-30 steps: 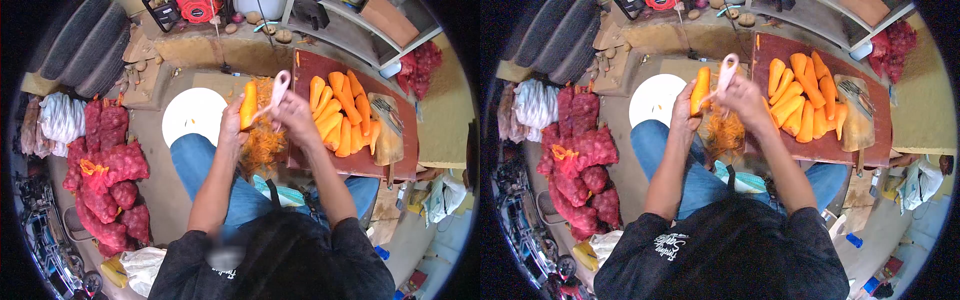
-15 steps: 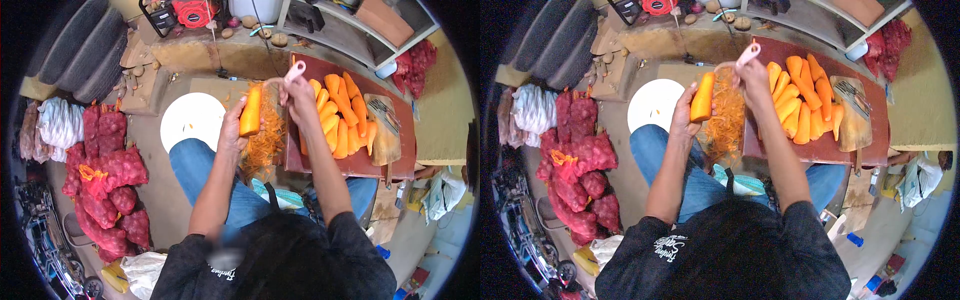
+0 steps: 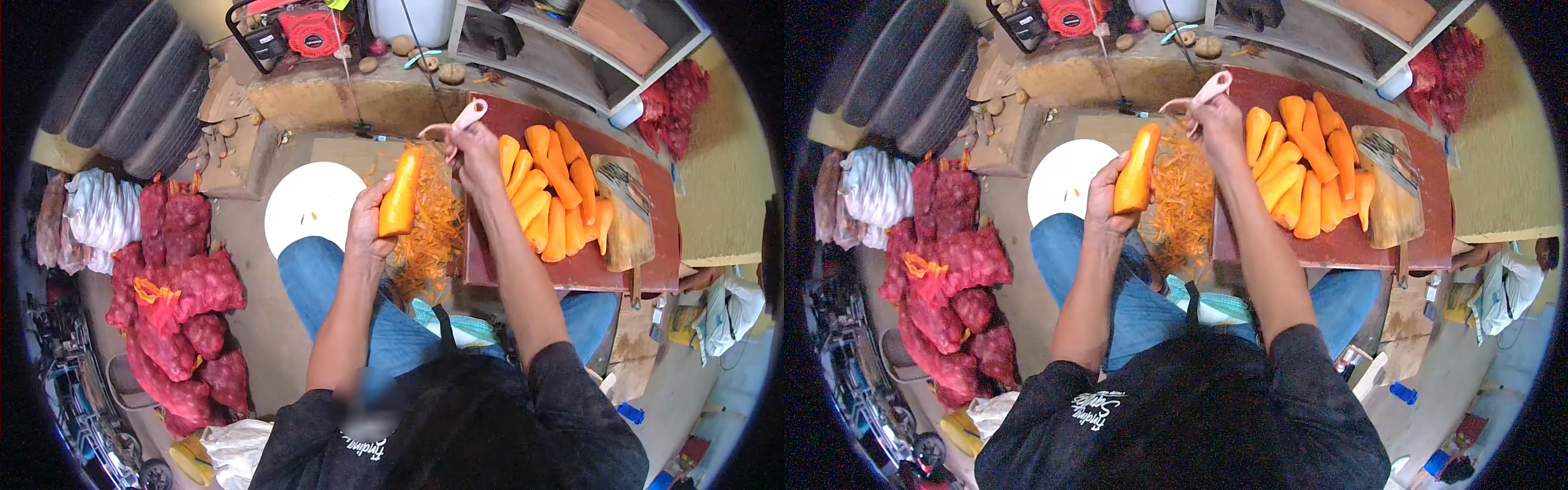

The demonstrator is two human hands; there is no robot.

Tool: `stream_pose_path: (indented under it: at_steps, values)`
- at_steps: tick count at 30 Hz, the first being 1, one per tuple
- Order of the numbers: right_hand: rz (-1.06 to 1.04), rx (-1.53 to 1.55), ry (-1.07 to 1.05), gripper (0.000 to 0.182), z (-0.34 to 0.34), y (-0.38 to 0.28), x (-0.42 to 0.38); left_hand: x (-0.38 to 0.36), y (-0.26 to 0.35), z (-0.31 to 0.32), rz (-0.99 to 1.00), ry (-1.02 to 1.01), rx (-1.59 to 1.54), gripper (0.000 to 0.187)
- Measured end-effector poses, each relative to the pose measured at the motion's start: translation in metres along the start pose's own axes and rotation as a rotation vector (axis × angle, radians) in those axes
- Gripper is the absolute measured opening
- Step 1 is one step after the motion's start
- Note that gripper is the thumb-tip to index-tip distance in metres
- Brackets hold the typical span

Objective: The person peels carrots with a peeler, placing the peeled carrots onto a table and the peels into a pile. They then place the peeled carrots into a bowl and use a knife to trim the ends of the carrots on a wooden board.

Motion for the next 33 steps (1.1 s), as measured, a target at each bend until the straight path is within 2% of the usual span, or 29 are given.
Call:
stream_pose_path:
  at_steps: [4,7,9,10,13,15,19,20,21,23,26,29,31,33]
  values:
    - [0.026,0.017,-0.047,0.012,-0.002,-0.008,-0.006,0.005,-0.007,0.000,0.005,0.048,0.012,0.038]
    - [0.043,0.044,-0.177,0.019,0.026,-0.011,-0.069,0.011,0.001,-0.001,0.053,0.098,0.065,0.037]
    - [0.126,-0.077,-0.219,0.027,0.043,0.001,-0.106,0.010,-0.001,0.003,0.057,0.084,0.079,0.036]
    - [0.091,-0.062,-0.209,0.030,0.047,0.007,-0.115,0.006,-0.002,0.010,0.051,0.087,0.024,0.035]
    - [0.072,-0.111,-0.197,0.028,0.045,0.006,-0.100,0.007,0.002,0.004,0.135,0.109,0.115,0.035]
    - [0.049,-0.154,-0.193,0.023,0.047,0.003,-0.081,0.010,0.006,-0.014,0.129,0.103,0.124,0.035]
    - [-0.114,-0.079,-0.068,0.013,0.016,-0.011,-0.003,-0.003,0.006,0.003,0.064,0.134,0.222,0.035]
    - [-0.115,-0.159,-0.005,0.011,0.004,-0.016,0.009,-0.002,0.000,0.003,0.049,0.100,0.214,0.036]
    - [-0.058,-0.116,0.005,0.012,0.001,-0.020,0.014,-0.004,-0.003,0.001,0.044,0.117,0.200,0.036]
    - [-0.048,-0.134,-0.018,0.013,-0.002,-0.029,0.006,0.002,-0.003,0.002,0.058,0.140,0.164,0.036]
    - [0.004,-0.107,-0.121,0.014,0.026,-0.026,-0.053,0.008,0.001,-0.012,0.069,0.200,0.110,0.035]
    - [0.030,-0.191,-0.176,0.017,0.047,-0.011,-0.084,0.011,0.008,-0.007,0.220,0.228,0.161,0.032]
    - [-0.133,-0.137,-0.101,0.016,0.029,-0.010,-0.050,0.006,0.002,-0.006,0.160,0.193,0.206,0.031]
    - [-0.086,-0.140,-0.048,0.015,0.011,-0.012,-0.024,0.003,0.000,-0.003,0.131,0.194,0.220,0.030]
Point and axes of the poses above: each hand's wrist, its own x-axis towards the middle knuckle, its own z-axis out of the palm, y = z × x, the point moved 9 cm from there along x, towards the middle knuckle, and after that the axes turned 1 degree about -y, right-handed, at the moved point
